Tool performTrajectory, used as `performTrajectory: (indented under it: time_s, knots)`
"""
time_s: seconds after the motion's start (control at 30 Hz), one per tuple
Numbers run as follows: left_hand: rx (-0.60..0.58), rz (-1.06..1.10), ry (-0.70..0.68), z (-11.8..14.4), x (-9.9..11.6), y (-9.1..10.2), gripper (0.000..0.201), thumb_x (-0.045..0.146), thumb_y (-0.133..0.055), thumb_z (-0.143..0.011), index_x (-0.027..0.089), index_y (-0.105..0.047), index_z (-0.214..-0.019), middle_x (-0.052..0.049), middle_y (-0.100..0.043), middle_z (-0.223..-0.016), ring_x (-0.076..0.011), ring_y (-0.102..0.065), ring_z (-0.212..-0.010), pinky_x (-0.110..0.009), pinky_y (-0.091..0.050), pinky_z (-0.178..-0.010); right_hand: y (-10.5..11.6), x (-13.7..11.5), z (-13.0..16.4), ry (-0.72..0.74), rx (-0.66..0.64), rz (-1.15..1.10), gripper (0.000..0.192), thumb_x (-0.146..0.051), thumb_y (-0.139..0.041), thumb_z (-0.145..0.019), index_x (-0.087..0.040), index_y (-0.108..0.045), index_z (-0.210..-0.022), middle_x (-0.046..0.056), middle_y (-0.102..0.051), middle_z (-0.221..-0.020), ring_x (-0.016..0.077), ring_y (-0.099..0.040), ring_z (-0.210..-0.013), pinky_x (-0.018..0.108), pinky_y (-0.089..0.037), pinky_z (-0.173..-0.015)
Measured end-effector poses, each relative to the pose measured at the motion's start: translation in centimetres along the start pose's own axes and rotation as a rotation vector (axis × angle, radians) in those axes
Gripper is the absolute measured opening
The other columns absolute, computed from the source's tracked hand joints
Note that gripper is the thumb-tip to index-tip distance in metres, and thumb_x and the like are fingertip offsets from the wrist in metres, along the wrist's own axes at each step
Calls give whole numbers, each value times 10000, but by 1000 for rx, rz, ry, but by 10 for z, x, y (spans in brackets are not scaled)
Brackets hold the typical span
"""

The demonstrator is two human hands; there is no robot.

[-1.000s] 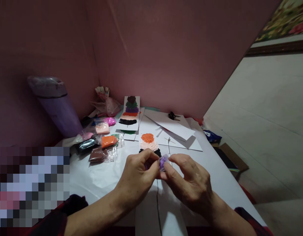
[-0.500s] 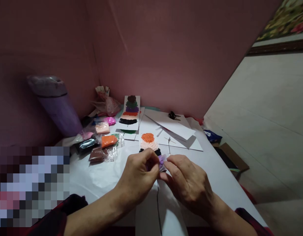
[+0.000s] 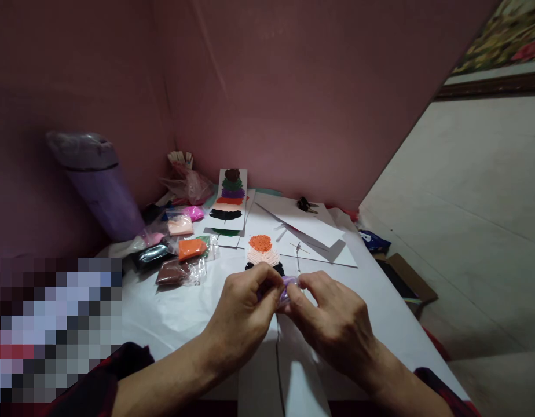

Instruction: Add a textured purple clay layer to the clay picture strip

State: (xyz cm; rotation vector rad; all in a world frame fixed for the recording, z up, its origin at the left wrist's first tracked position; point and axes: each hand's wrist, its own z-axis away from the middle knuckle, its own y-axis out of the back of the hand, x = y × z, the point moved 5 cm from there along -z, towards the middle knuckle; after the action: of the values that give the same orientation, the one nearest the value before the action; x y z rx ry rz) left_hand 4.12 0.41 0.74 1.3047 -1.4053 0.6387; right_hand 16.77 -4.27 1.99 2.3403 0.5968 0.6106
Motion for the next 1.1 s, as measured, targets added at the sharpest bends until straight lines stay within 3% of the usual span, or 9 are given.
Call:
performTrajectory:
  time_s: [0.1, 0.27, 0.37, 0.5, 0.63, 0.8, 0.9, 0.97, 1.1]
  knots:
    - [15, 2, -12, 0, 0, 1, 123, 197, -556, -839, 147, -602, -737, -14, -604, -636, -112, -540, -582, -247, -465, -554, 0, -1, 0, 9, -2, 13, 143, -170, -536, -919, -115, -666, -904, 96, -649, -769, 195, -562, -688, 289, -422, -545]
    - [-65, 78, -15, -1, 0, -3, 100, 189, -557, -843, 143, -601, -765, -15, -622, -656, -116, -578, -603, -250, -489, -583, 2, -1, -1, 14, 12, -16, 176, -162, -529, -926, -84, -654, -1023, 109, -669, -794, 203, -588, -719, 286, -445, -535]
    - [-25, 154, 42, -1, 0, 0, 110, 204, -557, -846, 145, -607, -767, -9, -621, -663, -105, -570, -600, -226, -482, -559, 2, -3, -1, 43, 25, -76, 230, -168, -550, -919, -43, -615, -1100, 121, -673, -799, 207, -596, -710, 298, -467, -536]
    - [28, 143, 60, -1, 3, 5, 120, 202, -562, -832, 153, -611, -734, 7, -595, -632, -84, -516, -562, -192, -430, -495, 5, -2, 4, 50, 96, -239, 296, -36, -538, -871, -7, -555, -1165, 136, -681, -844, 203, -609, -762, 311, -515, -615]
    - [14, 74, 16, 0, 5, 4, 114, 186, -558, -831, 152, -601, -731, 6, -588, -621, -92, -511, -576, -214, -431, -533, 4, 1, 5, 18, 82, -230, 222, -29, -484, -879, -90, -608, -1052, 100, -673, -825, 180, -596, -741, 283, -499, -599]
    - [-78, -51, -90, 2, 8, -1, 106, 140, -533, -837, 147, -589, -747, 9, -576, -634, -91, -487, -580, -229, -406, -556, 3, -3, -1, 47, 24, -30, 188, -68, -476, -894, -97, -658, -925, 72, -639, -692, 177, -533, -609, 291, -383, -507]
    - [-122, -68, -117, 1, 10, -2, 103, 119, -527, -830, 146, -587, -751, 11, -579, -643, -89, -489, -591, -229, -405, -570, 0, -1, -1, -13, -27, -8, 205, -97, -475, -902, -122, -675, -867, 52, -605, -641, 168, -501, -562, 292, -345, -484]
    - [-100, -7, -67, -1, 9, 0, 104, 140, -526, -833, 149, -584, -747, 9, -580, -647, -93, -505, -603, -227, -421, -573, 2, 0, 1, -31, 1, -93, 177, -100, -509, -893, -124, -680, -932, 57, -631, -697, 158, -531, -598, 276, -376, -497]
    - [-27, 208, 141, -5, 2, 7, 104, 211, -565, -804, 155, -567, -717, 39, -517, -570, -64, -446, -476, -182, -367, -422, 18, 5, 8, -95, 226, -374, 232, -8, -613, -806, -152, -653, -984, 46, -649, -846, 132, -589, -708, 237, -462, -559]
